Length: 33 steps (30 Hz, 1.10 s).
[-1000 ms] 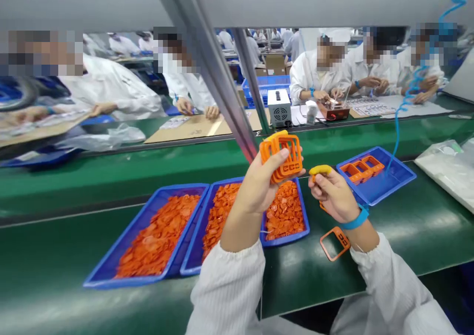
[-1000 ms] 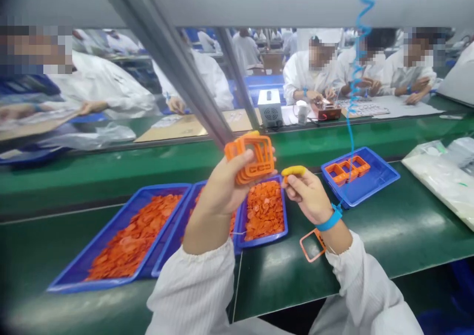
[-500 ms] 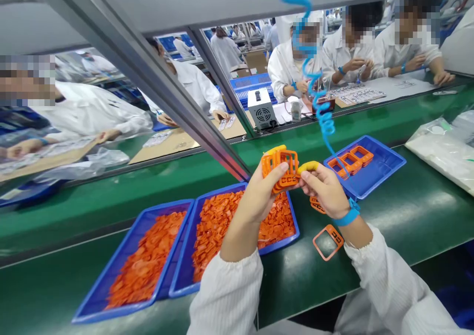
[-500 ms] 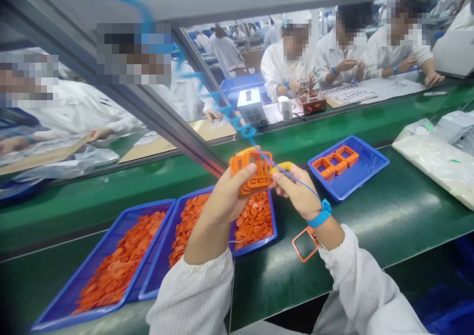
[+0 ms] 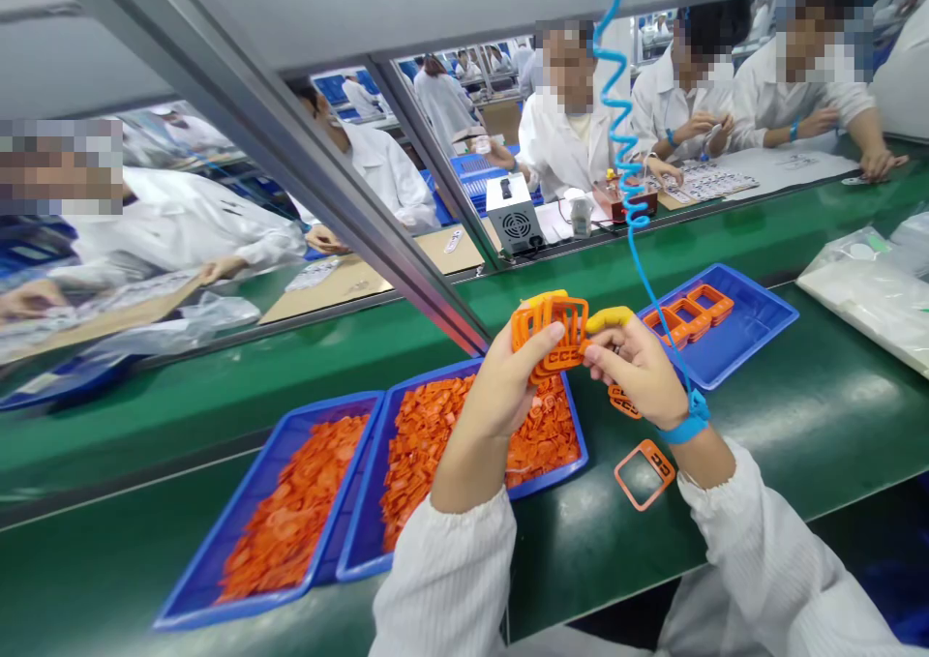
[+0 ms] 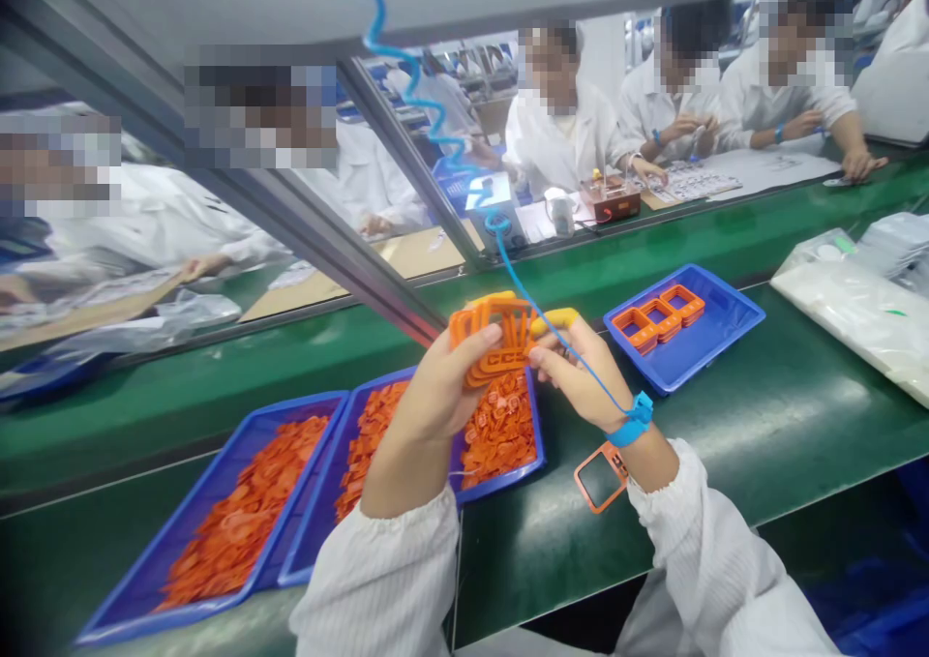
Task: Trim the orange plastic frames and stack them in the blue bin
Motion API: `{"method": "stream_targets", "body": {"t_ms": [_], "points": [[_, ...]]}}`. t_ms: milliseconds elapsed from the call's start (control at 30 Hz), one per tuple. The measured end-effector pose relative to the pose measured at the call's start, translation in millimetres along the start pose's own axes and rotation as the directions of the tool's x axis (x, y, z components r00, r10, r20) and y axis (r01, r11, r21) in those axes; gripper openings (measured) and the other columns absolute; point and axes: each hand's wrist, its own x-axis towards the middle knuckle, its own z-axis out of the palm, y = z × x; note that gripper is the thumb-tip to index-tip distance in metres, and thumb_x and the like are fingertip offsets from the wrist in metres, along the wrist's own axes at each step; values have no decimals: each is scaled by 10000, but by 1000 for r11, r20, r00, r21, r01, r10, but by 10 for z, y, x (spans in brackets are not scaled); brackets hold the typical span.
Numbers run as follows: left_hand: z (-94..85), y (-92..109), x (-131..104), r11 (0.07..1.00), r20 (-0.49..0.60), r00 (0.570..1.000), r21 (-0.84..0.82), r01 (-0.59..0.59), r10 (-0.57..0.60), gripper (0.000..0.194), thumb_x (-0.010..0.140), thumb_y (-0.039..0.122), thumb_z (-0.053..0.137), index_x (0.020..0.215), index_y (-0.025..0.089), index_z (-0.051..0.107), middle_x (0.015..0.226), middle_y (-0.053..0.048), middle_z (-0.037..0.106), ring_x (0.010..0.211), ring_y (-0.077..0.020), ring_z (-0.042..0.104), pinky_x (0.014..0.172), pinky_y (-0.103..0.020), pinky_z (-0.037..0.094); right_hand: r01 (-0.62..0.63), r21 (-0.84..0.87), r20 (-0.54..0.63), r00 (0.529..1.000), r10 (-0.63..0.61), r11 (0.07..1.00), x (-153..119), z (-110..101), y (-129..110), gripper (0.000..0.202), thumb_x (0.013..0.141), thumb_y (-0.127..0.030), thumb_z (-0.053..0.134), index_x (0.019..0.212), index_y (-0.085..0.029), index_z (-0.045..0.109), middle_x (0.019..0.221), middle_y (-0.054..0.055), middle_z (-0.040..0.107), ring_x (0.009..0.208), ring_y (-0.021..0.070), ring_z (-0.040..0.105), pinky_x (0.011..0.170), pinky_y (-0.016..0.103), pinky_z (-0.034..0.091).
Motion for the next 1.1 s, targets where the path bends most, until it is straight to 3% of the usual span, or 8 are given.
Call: {"method": "stream_targets", "body": {"t_ms": [133,267,367,600,900,1100], "points": [[13,6,-4,1000,-5,1000,12,-27,27,536,861,390,950,1322,188,765,1329,-125,812,1240,-326,780,1082,-433,628,-48,-26,33,998,49,998,13,-41,15,248,941,-414,829,1076,-232,727,806,-19,707,665,154,653,567,266,494],[41,7,-12,998,-6,999,14,-53,53,488,874,372,944,1295,188,779,1306,-124,823,1248,-334,784,1107,-451,623,-12,-42,-42,999,10,999,35,-46,46,196,905,-375,871,1016,-230,800,832,-11,721,724,160,646,655,290,535],[55,10,-20,998,-15,998,15,-64,64,485,876,371,946,1294,188,780,1289,-125,830,1232,-336,792,1108,-469,628,12,76,-73,997,-7,997,49,-15,84,240,839,-383,949,988,-242,824,948,9,769,847,186,689,766,317,594],[62,17,-18,997,-13,997,17,-79,79,500,861,387,956,1288,204,773,1250,-111,839,1203,-329,803,1117,-481,624,-131,363,-31,988,152,922,48,29,130,348,735,-408,1061,959,-250,846,1012,11,817,956,196,749,905,348,659],[56,-27,-4,988,-11,990,75,-138,140,535,863,387,961,1328,233,748,1300,-86,806,1215,-288,776,1079,-409,623,-92,366,-65,990,124,926,51,72,141,375,739,-380,1071,968,-264,797,994,-17,771,933,180,735,858,318,678],[39,-59,-4,973,26,982,128,-190,189,506,900,379,940,1349,257,740,1321,-63,778,1237,-258,750,1090,-371,601,-149,386,-46,983,181,910,51,55,148,511,732,-363,1074,1127,-275,761,1083,2,779,995,187,743,868,319,686]]}}
